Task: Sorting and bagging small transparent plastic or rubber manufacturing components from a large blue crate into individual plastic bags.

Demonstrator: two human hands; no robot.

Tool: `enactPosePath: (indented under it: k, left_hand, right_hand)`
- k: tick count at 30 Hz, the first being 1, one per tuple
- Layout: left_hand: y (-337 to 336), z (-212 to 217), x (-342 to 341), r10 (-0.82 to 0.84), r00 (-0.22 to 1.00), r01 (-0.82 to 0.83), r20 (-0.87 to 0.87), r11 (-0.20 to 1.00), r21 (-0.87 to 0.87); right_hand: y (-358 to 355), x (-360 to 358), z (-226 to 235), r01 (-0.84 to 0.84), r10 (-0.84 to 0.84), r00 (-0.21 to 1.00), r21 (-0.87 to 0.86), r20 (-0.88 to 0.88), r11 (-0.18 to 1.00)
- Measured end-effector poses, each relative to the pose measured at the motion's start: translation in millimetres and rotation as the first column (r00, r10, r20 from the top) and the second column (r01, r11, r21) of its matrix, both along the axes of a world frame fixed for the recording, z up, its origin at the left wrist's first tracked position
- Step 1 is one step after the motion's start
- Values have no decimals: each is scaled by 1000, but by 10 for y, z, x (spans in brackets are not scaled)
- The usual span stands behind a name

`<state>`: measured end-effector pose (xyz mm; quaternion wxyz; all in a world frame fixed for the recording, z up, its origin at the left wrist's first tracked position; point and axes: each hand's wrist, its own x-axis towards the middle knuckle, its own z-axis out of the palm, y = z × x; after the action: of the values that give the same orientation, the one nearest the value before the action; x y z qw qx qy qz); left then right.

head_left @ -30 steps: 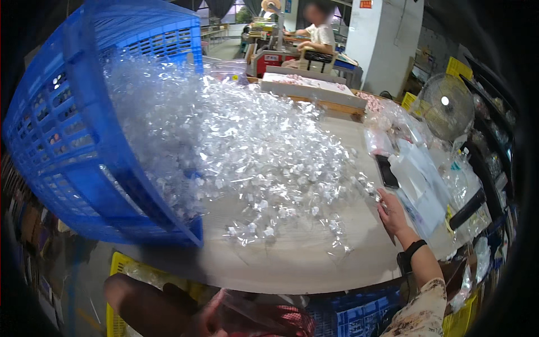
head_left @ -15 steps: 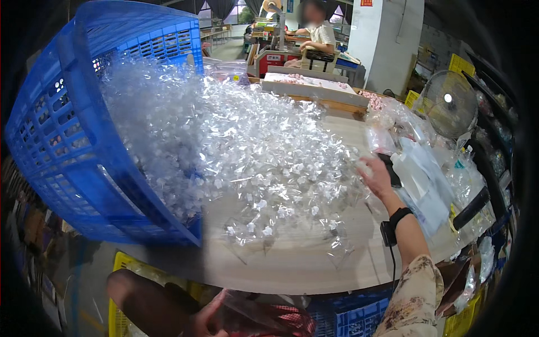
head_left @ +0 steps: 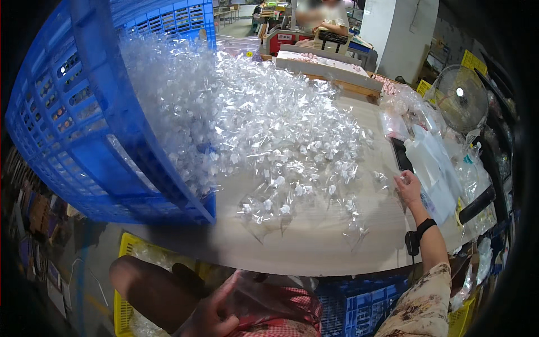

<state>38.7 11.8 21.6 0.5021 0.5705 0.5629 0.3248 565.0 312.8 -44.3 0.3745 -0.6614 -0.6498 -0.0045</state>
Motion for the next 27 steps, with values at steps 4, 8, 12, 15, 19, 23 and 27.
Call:
enactPosePath:
  k: [4, 8, 12, 15, 19, 23, 27]
  left_hand:
    - [15, -3, -1, -51, 999, 49, 15, 994, 100]
    - [-38, -56, -52, -35, 999, 34, 16, 998, 45]
    - [-44, -97, -102, -40, 999, 37, 20, 988, 148]
    - [-8, -55, -116, -61, 998, 61, -3, 992, 110]
    - [126, 109, -15, -213, 974, 220, -70, 970, 105]
    - [143, 31, 5, -143, 944, 257, -296, 882, 395]
    - [103, 36, 22, -225, 973, 231, -58, 959, 165]
  right_hand:
    - [-149, 112, -58, 186, -180, 968, 19, -174, 982]
    - [-516, -57, -49, 64, -133, 939, 217, 318, 974]
    - [-737, -38, 67, -70, 91, 826, -60, 556, 996]
    - [-748, -23, 94, -35, 69, 911, -91, 406, 995]
    - [-939, -712, 289, -233, 206, 922, -43, -329, 972]
    - [-1840, -2550, 506, -907, 203, 109, -14, -973, 420]
    - [-2355, -3347, 162, -969, -486, 227, -148, -844, -197]
